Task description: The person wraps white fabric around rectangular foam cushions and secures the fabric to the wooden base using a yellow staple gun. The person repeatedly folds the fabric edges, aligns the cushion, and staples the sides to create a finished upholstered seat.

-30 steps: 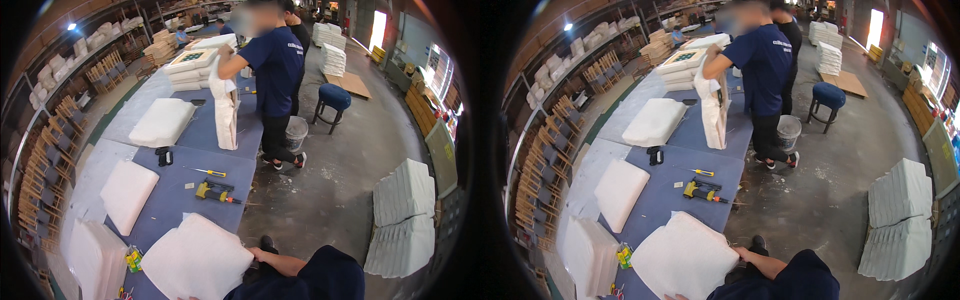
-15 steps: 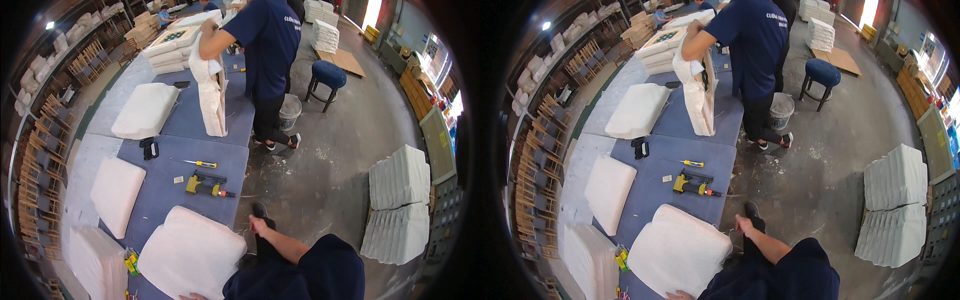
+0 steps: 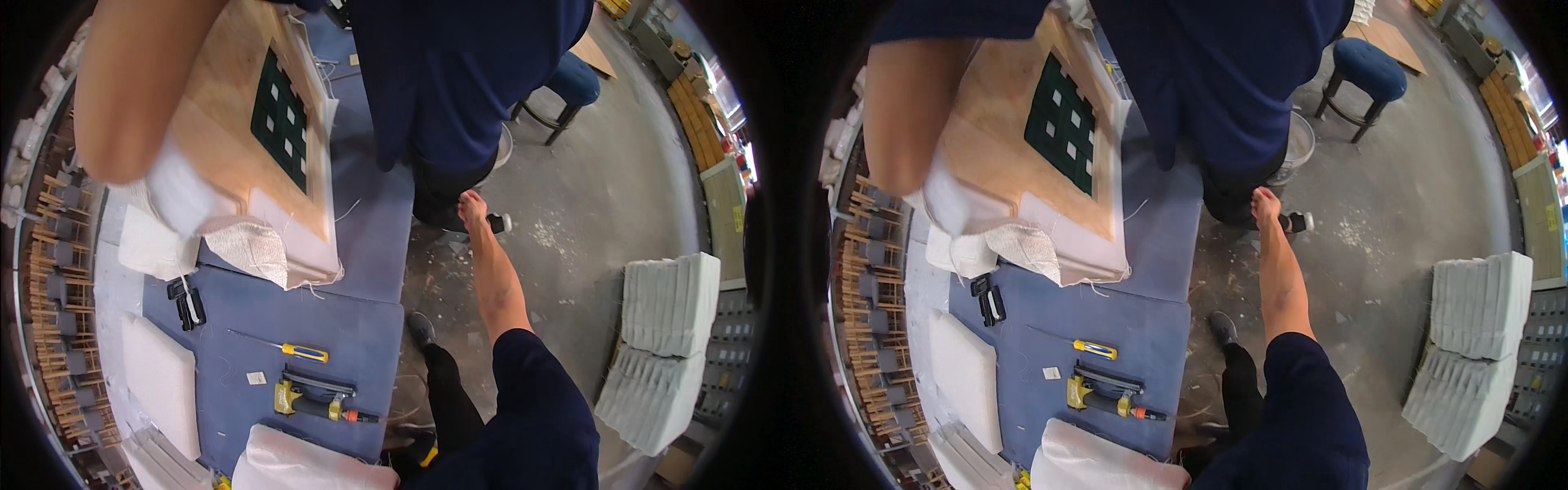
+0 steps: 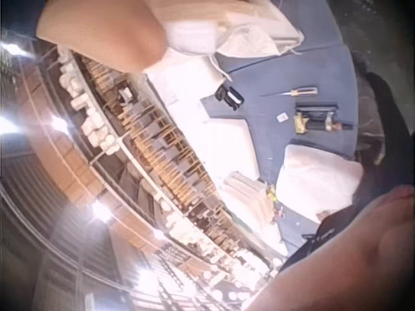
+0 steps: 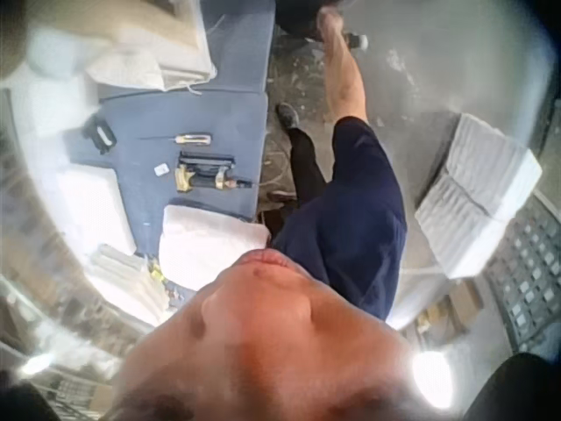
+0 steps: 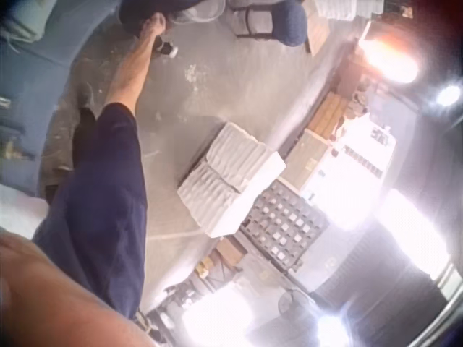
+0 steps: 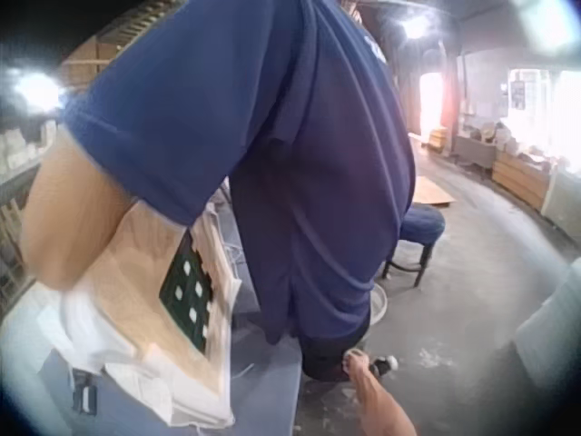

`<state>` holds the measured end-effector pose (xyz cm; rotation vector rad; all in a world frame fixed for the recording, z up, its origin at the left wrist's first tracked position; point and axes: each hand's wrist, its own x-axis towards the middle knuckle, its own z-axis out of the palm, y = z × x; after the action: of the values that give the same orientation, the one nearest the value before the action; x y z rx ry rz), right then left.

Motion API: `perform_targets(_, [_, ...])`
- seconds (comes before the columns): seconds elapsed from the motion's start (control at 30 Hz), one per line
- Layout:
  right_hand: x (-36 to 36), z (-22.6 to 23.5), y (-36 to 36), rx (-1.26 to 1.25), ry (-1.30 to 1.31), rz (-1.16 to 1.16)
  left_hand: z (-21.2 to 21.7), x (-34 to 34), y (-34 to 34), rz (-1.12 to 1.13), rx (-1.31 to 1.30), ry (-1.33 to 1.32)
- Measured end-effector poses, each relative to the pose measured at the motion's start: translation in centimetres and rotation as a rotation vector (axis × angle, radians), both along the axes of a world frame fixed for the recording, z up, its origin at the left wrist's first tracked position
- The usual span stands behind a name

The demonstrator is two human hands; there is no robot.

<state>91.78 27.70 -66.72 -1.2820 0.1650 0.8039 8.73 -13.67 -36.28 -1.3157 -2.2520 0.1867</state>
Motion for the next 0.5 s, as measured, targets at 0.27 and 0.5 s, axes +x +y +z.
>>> perform_targets(0.27, [-18.6,-4.9,-33.5,-0.457,0.239,0.289,0.2,-0.5,-3.0,0.098,-0.006,-0.268])
perform_targets(0.5, [-49.0,16.7,-36.6,-0.105,-0.507,1.856,-1.2,-7.4,-6.7,0.114,0.121,-0.511])
